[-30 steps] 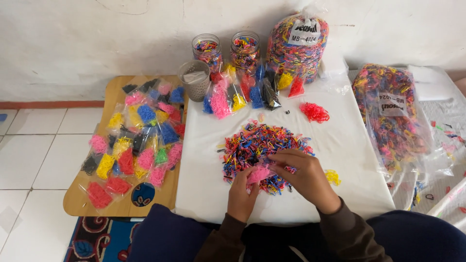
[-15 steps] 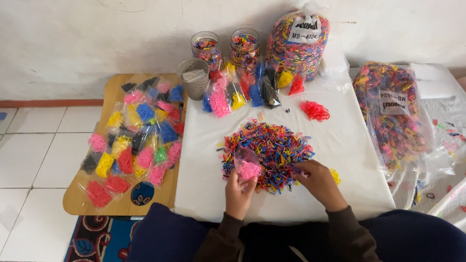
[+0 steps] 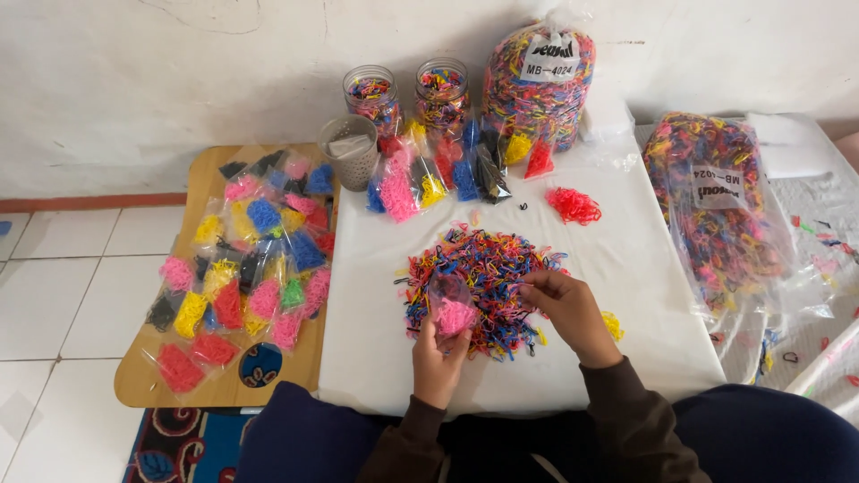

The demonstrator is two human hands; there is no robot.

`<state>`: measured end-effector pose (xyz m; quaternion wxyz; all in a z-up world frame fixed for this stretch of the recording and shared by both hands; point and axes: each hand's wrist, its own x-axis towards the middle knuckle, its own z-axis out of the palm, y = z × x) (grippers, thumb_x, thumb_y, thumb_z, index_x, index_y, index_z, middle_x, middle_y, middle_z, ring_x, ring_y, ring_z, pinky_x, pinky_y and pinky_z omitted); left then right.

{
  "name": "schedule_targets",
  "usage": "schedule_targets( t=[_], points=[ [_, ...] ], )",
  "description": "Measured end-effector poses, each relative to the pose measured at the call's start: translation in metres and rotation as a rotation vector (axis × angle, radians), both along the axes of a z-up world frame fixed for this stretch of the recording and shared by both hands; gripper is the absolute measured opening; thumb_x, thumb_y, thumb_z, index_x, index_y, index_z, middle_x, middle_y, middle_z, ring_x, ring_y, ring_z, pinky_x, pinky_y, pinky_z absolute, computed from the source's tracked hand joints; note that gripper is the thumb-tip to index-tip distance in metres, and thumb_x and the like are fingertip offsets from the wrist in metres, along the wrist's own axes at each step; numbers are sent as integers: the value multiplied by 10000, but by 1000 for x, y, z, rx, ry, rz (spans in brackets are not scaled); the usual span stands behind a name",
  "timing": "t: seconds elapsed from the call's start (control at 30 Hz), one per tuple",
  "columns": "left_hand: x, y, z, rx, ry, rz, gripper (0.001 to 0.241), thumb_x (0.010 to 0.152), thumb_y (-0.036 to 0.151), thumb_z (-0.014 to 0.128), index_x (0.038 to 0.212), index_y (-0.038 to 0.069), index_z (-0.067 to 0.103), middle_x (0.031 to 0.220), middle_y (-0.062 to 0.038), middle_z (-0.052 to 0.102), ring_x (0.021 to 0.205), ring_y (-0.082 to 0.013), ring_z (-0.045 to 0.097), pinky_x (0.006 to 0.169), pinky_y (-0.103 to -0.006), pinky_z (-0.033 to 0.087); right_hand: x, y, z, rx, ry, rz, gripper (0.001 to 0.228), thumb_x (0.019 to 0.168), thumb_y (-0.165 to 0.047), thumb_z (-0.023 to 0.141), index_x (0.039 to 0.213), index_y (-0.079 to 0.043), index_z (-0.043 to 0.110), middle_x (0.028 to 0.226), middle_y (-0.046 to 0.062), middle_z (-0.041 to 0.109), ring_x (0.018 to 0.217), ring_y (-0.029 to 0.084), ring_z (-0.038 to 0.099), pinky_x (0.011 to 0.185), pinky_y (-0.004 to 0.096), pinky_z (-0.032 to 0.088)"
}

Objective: The person sits at a low table and sorts a large pile of multicolored rubber bands by hand. They pick individual bands from the central pile and place them into a small clear plastic bag held in their left hand. The workspace includes several jars and bags of rubber bands.

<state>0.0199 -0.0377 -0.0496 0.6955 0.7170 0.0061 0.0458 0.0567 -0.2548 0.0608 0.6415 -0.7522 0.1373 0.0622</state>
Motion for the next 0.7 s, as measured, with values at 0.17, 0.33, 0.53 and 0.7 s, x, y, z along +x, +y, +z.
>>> schedule_targets(
  t=[0.17,0.33,0.53,0.7],
  points=[
    [-2,0,0,40,-3,8,602,895,321,737,1394,60,523,1227,-136,716,1025,-218,769,845,-311,653,1,2,-6,70,17,-53,225,951,-76,690,1149,10,753,914,107,759,830,216,765,825,289,615],
    [-1,1,-2,43,13,5,617,902,343,726,1406,58,512,1230,-129,708,1039,-208,757,853,-308,649,0,4,-7,78,-3,-57,211,980,-114,656,1120,16,745,907,125,755,820,226,770,829,309,640],
    [-1,1,-2,132,-80,5,506,935,294,703,1356,58,552,1192,-139,703,1041,-234,744,849,-313,643,-3,6,2,-133,-40,0,237,937,-165,700,1118,-50,802,1160,47,770,991,132,681,837,266,563],
    [-1,0,-6,265,-190,10,476,951,256,701,1350,46,551,1229,-134,677,1115,-268,702,864,-333,603,-5,3,3,-165,-53,19,237,967,-143,679,1149,-97,824,1010,9,763,858,91,629,768,226,485]
  ],
)
